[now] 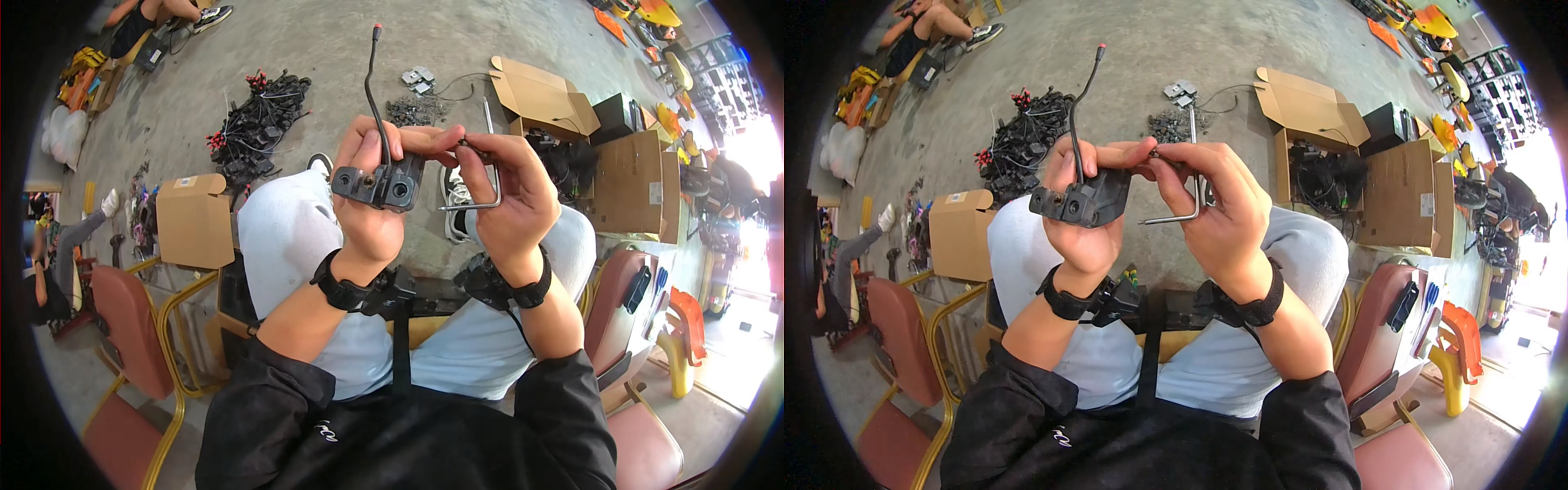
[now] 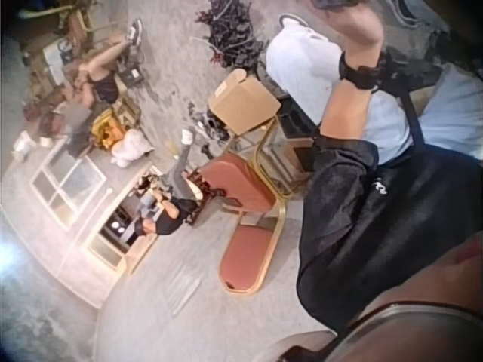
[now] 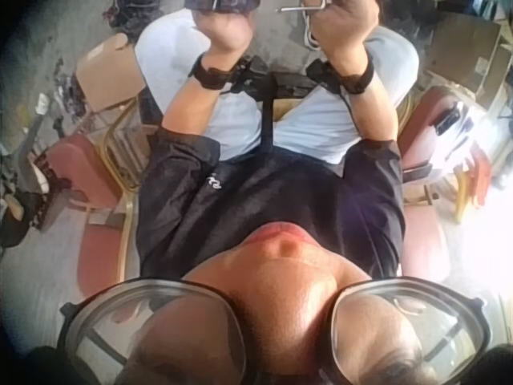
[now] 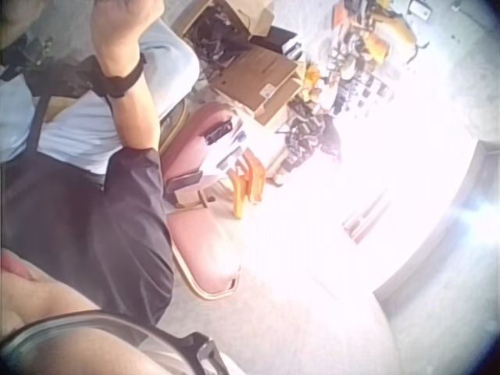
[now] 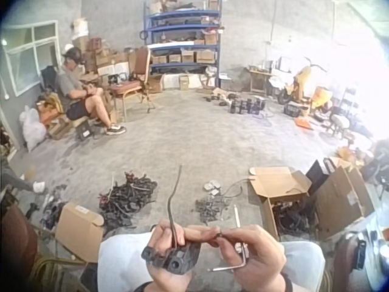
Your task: The person is assembling small electronic and mechanical parts, using tools like wire cutters and an Allen key, and organizing components with zip ties.
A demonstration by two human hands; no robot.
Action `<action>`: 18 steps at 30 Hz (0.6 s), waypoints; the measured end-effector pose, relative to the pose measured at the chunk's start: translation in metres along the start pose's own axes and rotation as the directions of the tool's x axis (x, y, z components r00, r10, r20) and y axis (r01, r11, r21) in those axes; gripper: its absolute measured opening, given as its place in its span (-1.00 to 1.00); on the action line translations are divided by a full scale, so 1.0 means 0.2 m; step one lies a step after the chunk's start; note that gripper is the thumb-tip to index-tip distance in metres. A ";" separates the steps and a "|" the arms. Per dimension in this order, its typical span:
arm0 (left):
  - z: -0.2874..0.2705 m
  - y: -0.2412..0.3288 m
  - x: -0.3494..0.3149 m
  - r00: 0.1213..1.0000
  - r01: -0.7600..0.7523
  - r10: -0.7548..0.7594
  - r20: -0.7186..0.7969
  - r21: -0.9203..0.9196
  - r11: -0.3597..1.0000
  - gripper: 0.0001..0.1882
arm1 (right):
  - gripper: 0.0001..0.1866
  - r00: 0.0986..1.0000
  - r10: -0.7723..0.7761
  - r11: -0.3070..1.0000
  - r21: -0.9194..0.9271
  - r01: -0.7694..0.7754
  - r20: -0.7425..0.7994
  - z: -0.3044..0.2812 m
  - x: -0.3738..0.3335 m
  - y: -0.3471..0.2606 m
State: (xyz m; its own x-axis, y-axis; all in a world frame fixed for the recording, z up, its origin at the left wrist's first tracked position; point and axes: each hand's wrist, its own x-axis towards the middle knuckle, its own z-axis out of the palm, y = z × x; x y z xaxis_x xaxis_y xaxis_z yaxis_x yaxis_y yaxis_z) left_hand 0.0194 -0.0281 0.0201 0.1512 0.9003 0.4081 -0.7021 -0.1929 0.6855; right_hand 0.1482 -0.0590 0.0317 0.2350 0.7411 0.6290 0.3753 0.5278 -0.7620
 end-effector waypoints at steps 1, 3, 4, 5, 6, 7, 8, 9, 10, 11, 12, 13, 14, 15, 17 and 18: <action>0.00 0.00 0.00 1.000 0.000 0.000 0.001 0.001 1.000 -0.76 | -0.81 1.000 -0.005 1.000 -0.003 0.005 0.000 0.00 0.00 0.00; 0.00 0.00 0.00 1.000 0.026 -0.026 0.009 -0.009 1.000 -0.76 | -0.81 1.000 -0.015 1.000 -0.013 0.015 -0.008 0.00 0.01 0.01; 0.00 0.00 0.00 0.999 0.050 -0.050 0.016 -0.018 0.999 -0.76 | -0.81 1.000 -0.027 0.999 -0.022 0.026 -0.014 -0.01 0.01 0.01; 0.00 -0.01 0.00 0.999 0.051 -0.051 0.016 -0.019 0.999 -0.76 | -0.81 1.000 -0.026 0.999 -0.023 0.026 -0.015 -0.01 0.01 0.01; 0.00 -0.01 0.00 0.994 0.101 -0.103 -0.023 -0.085 0.991 -0.75 | -0.80 1.000 0.020 0.999 -0.033 -0.020 0.008 -0.02 0.01 0.00; 0.00 -0.01 0.00 0.986 0.146 -0.157 -0.059 -0.153 0.977 -0.75 | -0.80 0.997 0.066 0.997 -0.044 -0.065 0.032 -0.02 0.02 -0.01; 0.00 -0.01 0.00 0.986 0.145 -0.156 -0.062 -0.150 0.978 -0.75 | -0.80 0.997 0.067 0.997 -0.041 -0.065 0.033 -0.02 0.02 -0.01; 0.00 -0.01 0.00 0.971 0.174 -0.204 -0.128 -0.217 0.961 -0.74 | -0.79 0.995 0.082 0.995 -0.059 -0.078 0.058 -0.03 0.02 0.00; 0.00 -0.02 0.01 0.948 0.196 -0.255 -0.190 -0.285 0.938 -0.73 | -0.78 0.992 0.097 0.993 -0.077 -0.091 0.082 -0.03 0.02 0.00; 0.00 -0.03 0.01 0.951 0.180 -0.236 -0.198 -0.265 0.947 -0.72 | -0.78 0.992 0.098 0.993 -0.077 -0.091 0.083 -0.02 0.02 0.00; 0.00 -0.03 0.02 0.951 0.179 -0.235 -0.199 -0.264 0.948 -0.72 | -0.79 0.985 0.153 0.987 -0.067 -0.148 0.083 -0.02 0.02 -0.02; -0.01 -0.02 0.02 0.958 0.177 -0.226 -0.177 -0.259 0.950 -0.71 | -0.80 0.975 0.208 0.977 -0.058 -0.204 0.083 -0.01 0.01 -0.02; -0.02 -0.02 0.03 0.964 0.174 -0.217 -0.155 -0.253 0.952 -0.71 | -0.80 0.974 0.208 0.977 -0.056 -0.204 0.085 -0.01 0.01 -0.02; -0.02 -0.01 0.03 0.963 0.172 -0.216 -0.162 -0.251 0.953 -0.71 | -0.81 0.971 0.231 0.970 0.063 -0.234 0.062 0.01 0.01 -0.01; -0.02 0.00 0.04 0.910 0.203 -0.256 -0.326 -0.187 0.961 -0.73 | -0.82 0.965 0.259 0.947 0.186 -0.264 0.050 0.01 0.00 0.00; -0.03 -0.01 0.04 0.908 0.202 -0.254 -0.333 -0.183 0.962 -0.73 | -0.82 0.976 0.181 0.981 0.043 -0.188 0.124 -0.01 0.00 0.00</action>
State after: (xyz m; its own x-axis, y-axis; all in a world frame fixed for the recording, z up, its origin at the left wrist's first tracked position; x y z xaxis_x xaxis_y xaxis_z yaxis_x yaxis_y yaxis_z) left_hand 0.0175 -0.0182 0.0189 0.0835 0.9965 -0.0043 -0.7723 0.0674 0.6316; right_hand 0.1510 -0.0589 0.0319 0.1864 0.8699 0.4566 0.2860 0.3966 -0.8723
